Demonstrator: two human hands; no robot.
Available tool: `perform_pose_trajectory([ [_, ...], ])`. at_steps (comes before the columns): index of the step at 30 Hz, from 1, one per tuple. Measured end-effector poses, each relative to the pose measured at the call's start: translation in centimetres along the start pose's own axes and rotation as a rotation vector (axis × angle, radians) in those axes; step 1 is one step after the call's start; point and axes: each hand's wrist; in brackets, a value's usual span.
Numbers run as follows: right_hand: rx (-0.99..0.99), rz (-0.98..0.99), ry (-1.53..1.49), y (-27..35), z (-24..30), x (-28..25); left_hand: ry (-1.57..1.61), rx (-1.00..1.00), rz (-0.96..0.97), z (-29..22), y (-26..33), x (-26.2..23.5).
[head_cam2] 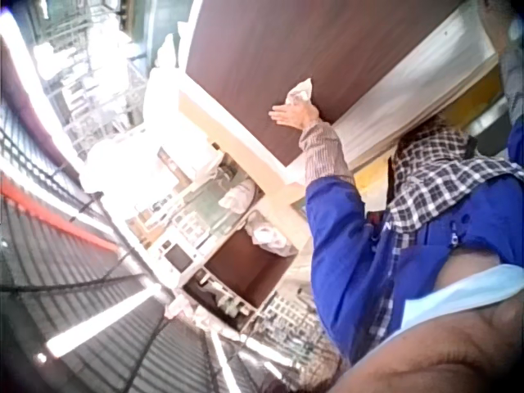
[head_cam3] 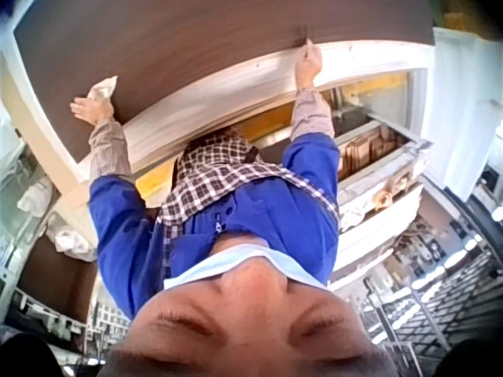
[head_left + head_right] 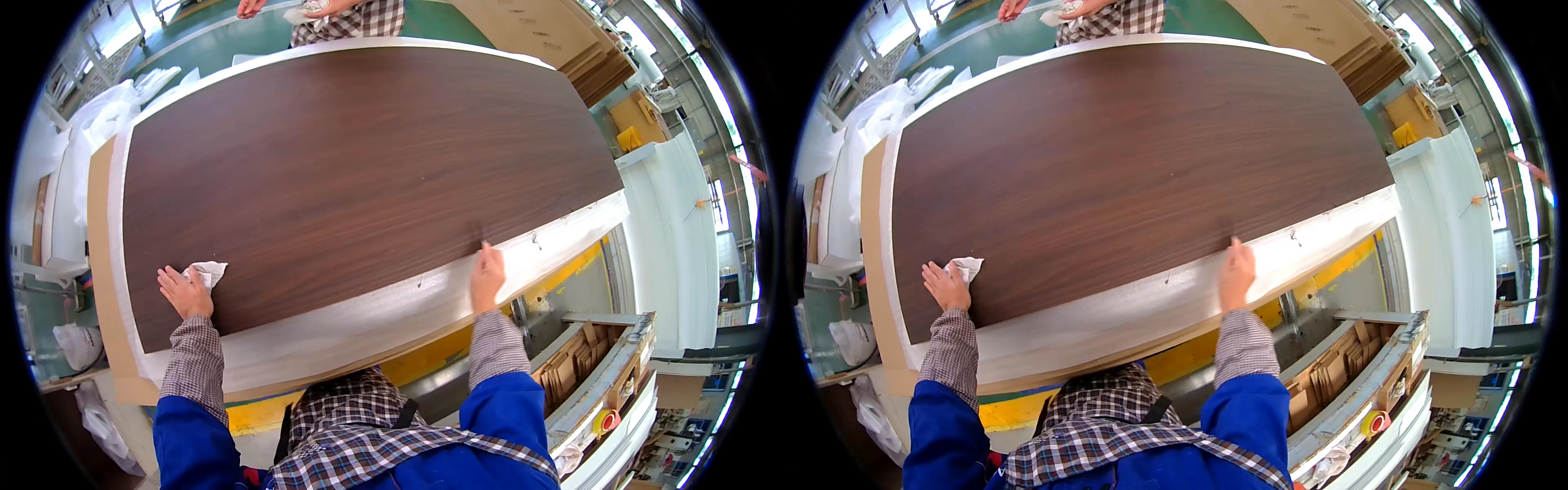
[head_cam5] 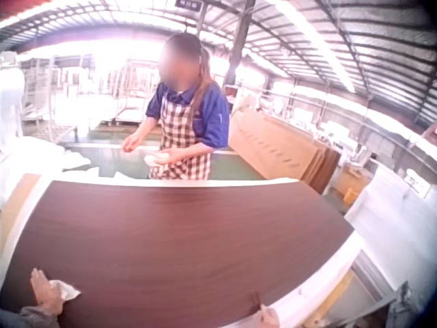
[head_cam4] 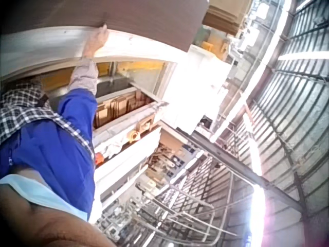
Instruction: The person places a large dark brown panel onto a workbench and covers it with a white protective sheet. They then wipe the surface of the panel with a cloth and use a blue marker to make marks on the edges. The person continues to wipe the panel and handle the protective sheet while a coworker works nearby.
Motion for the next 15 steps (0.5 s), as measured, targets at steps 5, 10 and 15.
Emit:
perform_pose_trajectory([
  [5, -0.199, 0.083, -0.091, 9.6, 12.2, 4.5, 0.007, -0.01, -0.01, 0.1, 0.2, 0.9],
  [10, -0.309, 0.344, -0.472, 15.9, 21.3, 5.8, -0.027, -0.006, 0.025, 0.5, -0.2, 0.8],
  [15, -0.372, 0.278, -0.331, 10.4, 14.7, 4.2, -0.027, 0.004, -0.007, 0.8, -0.3, 1.3],
])
Point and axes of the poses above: each hand's wrist, its own y-axis away from the middle knuckle, its own x-axis out of the palm, z = x × y
